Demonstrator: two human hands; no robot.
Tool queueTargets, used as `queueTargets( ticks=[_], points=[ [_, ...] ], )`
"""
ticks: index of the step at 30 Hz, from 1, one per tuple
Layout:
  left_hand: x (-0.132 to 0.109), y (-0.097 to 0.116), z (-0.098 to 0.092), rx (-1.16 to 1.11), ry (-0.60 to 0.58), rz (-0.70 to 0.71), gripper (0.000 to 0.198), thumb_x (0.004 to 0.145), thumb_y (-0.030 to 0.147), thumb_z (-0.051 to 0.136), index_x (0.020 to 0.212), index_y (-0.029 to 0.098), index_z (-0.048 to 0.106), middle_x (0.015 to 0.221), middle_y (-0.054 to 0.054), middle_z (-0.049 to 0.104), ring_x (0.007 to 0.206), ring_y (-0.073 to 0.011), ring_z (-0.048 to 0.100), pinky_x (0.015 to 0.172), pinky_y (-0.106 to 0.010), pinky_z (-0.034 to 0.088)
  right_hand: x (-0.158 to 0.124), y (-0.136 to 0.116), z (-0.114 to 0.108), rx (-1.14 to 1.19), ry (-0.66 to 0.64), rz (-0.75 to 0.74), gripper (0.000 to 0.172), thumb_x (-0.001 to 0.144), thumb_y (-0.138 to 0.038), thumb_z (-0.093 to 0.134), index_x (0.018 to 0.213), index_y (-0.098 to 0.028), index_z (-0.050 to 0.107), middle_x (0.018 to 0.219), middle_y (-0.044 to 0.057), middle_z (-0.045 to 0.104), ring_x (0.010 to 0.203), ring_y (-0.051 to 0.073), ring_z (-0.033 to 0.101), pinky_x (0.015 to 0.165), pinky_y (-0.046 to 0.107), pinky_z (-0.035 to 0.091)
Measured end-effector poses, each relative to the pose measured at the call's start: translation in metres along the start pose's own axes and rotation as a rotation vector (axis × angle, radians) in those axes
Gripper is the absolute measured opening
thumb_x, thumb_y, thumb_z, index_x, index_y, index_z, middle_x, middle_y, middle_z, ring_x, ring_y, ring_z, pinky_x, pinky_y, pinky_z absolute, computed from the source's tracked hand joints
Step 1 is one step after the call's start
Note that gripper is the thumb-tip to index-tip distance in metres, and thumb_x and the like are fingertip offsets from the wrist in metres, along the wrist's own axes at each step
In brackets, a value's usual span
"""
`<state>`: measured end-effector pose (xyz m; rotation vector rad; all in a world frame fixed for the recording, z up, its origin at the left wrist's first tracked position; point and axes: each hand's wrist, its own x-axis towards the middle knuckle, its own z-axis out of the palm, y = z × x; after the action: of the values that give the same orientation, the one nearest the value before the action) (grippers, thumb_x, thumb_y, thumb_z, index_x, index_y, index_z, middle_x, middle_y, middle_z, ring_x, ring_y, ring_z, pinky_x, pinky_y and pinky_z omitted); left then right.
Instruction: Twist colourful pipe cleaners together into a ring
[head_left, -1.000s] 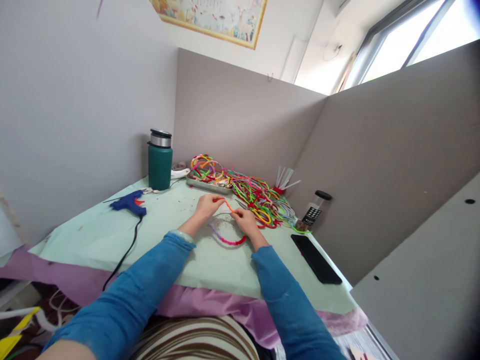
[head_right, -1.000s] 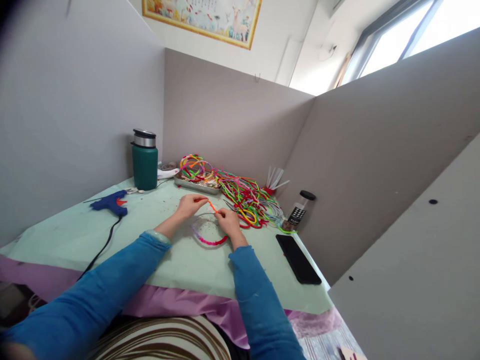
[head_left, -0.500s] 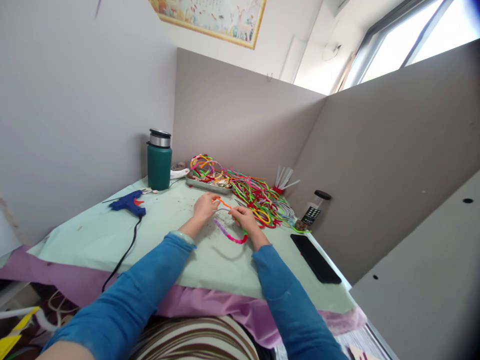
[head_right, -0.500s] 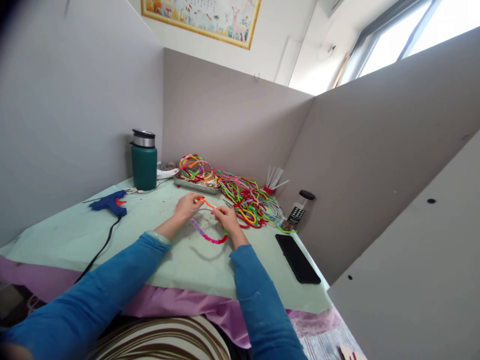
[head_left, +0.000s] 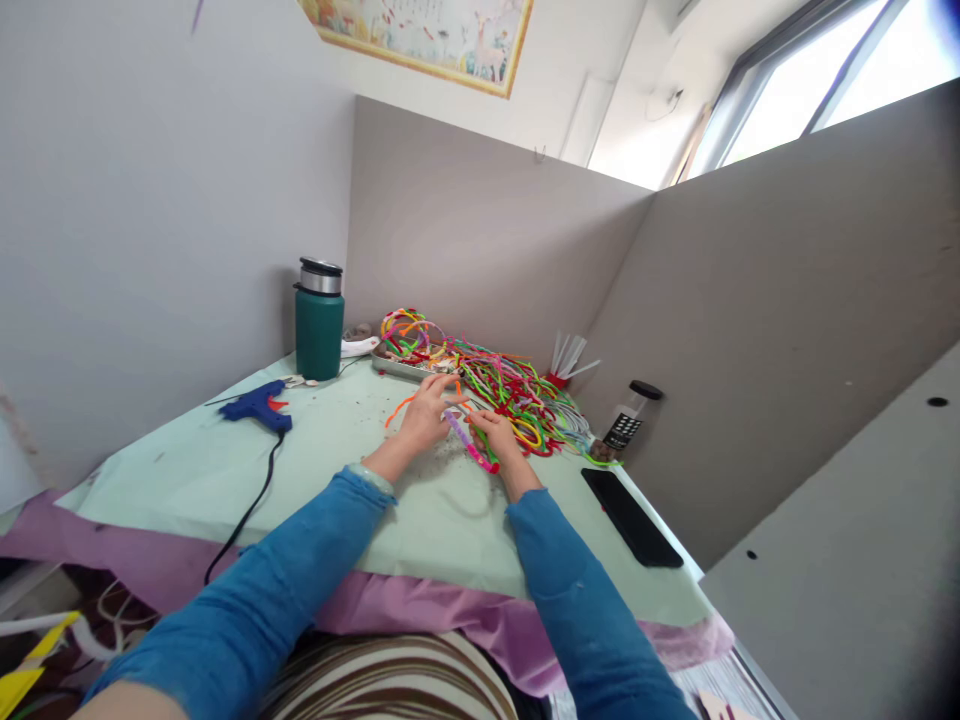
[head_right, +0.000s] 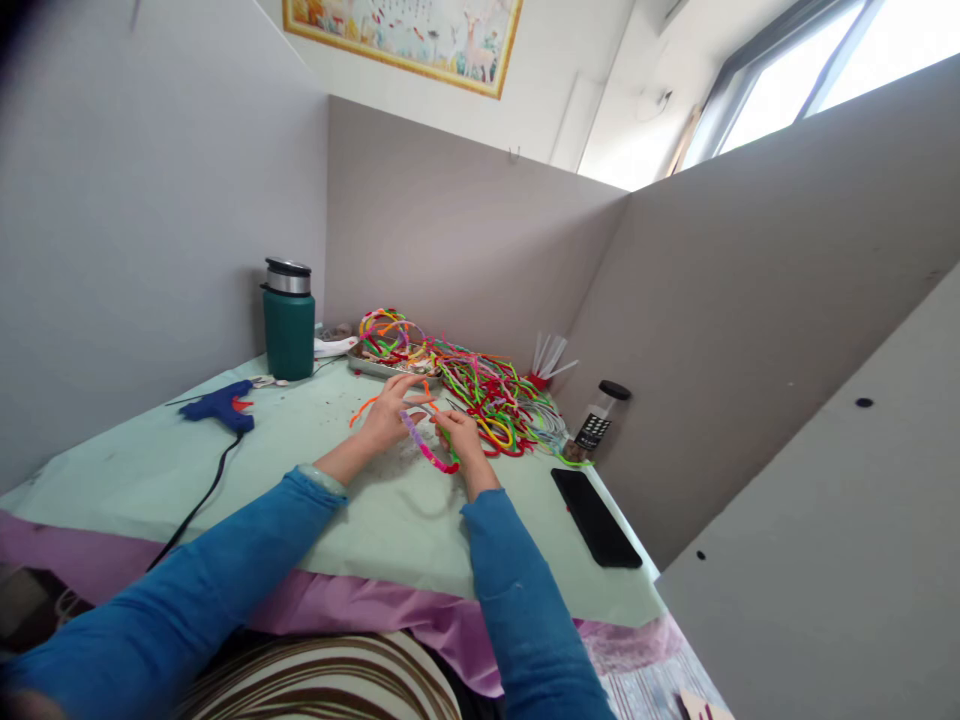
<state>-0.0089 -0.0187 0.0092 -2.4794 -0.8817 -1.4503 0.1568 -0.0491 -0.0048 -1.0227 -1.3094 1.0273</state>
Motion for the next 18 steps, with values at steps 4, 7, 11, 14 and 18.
queueTargets(
  ticks=[4,7,11,14,18],
  points=[
    [-0.004,-0.005,0.009,-0.029,-0.088,0.015,0.032,0.077,0.027,0.058,0.108,0.023,0.064,0.13,-0.009,0.045,0.123,-0.0249,0.034,0.101,-0.044,0.035,0.0,0.0,0.001,0.038,-0.025,-0.002,0.029,0.064,-0.044,0.066,0.063,-0.016,0.056,0.048,-0.004,0.047,0.037,0.006,0.035,0.038,0.022,0.023],
    [-0.008,-0.007,0.012,0.014,-0.14,-0.007,0.046,0.074,0.023,0.061,0.12,0.02,0.055,0.137,-0.011,0.038,0.129,-0.0273,0.027,0.103,-0.046,0.031,0.0,-0.001,0.001,0.045,-0.009,-0.007,0.029,0.064,-0.043,0.066,0.063,-0.016,0.056,0.049,-0.003,0.048,0.037,0.006,0.035,0.038,0.022,0.024],
    [-0.008,-0.006,0.011,0.034,-0.077,-0.091,0.05,0.074,0.019,0.058,0.124,0.017,0.051,0.143,-0.011,0.028,0.134,-0.0277,0.017,0.104,-0.046,0.03,0.0,-0.003,0.002,0.048,0.039,0.001,0.028,0.064,-0.042,0.066,0.063,-0.016,0.057,0.048,-0.003,0.046,0.037,0.006,0.035,0.038,0.022,0.021],
    [-0.005,-0.005,0.011,-0.044,-0.07,-0.054,0.043,0.076,0.019,0.057,0.119,0.018,0.056,0.139,-0.011,0.037,0.132,-0.0264,0.023,0.104,-0.046,0.03,-0.001,-0.003,0.001,0.046,0.037,0.01,0.028,0.065,-0.043,0.066,0.063,-0.016,0.056,0.049,-0.003,0.046,0.036,0.005,0.034,0.037,0.022,0.02],
    [-0.002,-0.004,0.014,-0.201,-0.082,-0.08,0.03,0.077,0.024,0.059,0.105,0.019,0.065,0.118,-0.01,0.058,0.111,-0.0222,0.049,0.097,-0.041,0.039,0.001,-0.001,0.0,0.06,-0.032,0.008,0.028,0.065,-0.043,0.065,0.062,-0.017,0.055,0.049,-0.004,0.046,0.037,0.006,0.034,0.039,0.023,0.022]
  ],
)
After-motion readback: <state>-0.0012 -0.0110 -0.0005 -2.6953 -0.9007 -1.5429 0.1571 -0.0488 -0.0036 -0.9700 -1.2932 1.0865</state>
